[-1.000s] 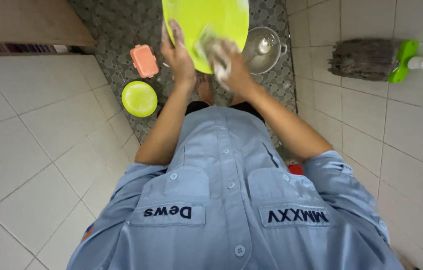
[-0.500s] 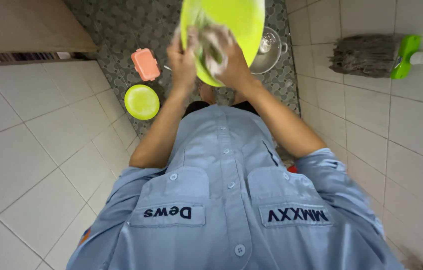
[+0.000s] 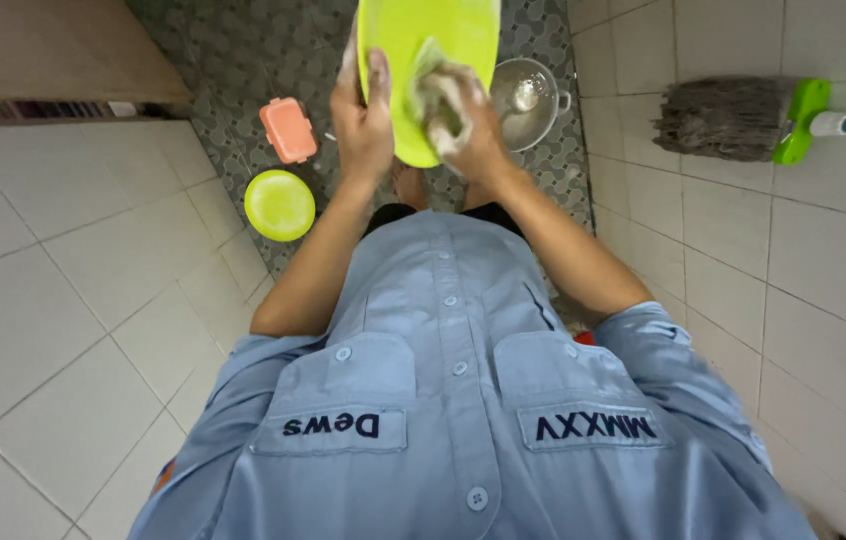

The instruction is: Washing a yellow plate with a sponge and soap on a tiled floor.

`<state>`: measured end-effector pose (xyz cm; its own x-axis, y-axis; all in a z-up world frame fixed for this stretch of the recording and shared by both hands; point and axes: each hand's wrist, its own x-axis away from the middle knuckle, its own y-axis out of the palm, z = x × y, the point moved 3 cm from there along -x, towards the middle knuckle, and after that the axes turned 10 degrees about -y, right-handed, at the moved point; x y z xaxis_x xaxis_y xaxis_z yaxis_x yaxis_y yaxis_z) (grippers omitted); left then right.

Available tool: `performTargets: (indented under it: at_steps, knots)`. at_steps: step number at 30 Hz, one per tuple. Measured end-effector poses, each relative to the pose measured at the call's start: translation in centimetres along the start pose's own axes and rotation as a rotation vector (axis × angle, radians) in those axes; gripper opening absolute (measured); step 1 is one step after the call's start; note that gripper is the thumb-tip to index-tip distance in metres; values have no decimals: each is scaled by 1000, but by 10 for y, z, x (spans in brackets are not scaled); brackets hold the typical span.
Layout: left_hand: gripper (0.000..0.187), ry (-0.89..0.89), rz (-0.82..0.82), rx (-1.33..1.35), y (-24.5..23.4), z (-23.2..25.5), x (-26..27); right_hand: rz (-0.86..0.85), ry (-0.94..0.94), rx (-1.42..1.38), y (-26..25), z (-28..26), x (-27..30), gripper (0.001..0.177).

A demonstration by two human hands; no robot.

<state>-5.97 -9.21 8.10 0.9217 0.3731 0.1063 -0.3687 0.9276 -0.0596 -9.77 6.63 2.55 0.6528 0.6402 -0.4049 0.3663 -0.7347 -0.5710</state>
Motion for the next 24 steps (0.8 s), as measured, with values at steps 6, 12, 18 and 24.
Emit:
performTargets:
  at_steps: [6,12,18,24]
  knots:
    - [51,-31,-47,-51,18,-11,25,172,320,-7,-7,51,-2,44]
    - [51,-81,-2,28,5,-8,16,-2,8,209,-13,7,-4,61]
    - [44,189,-66,-284,23,9,30,142,514,108,-13,38,6,52]
    - [49,25,-8,22,20,-16,23,210,23,269,-7,-12,22,51]
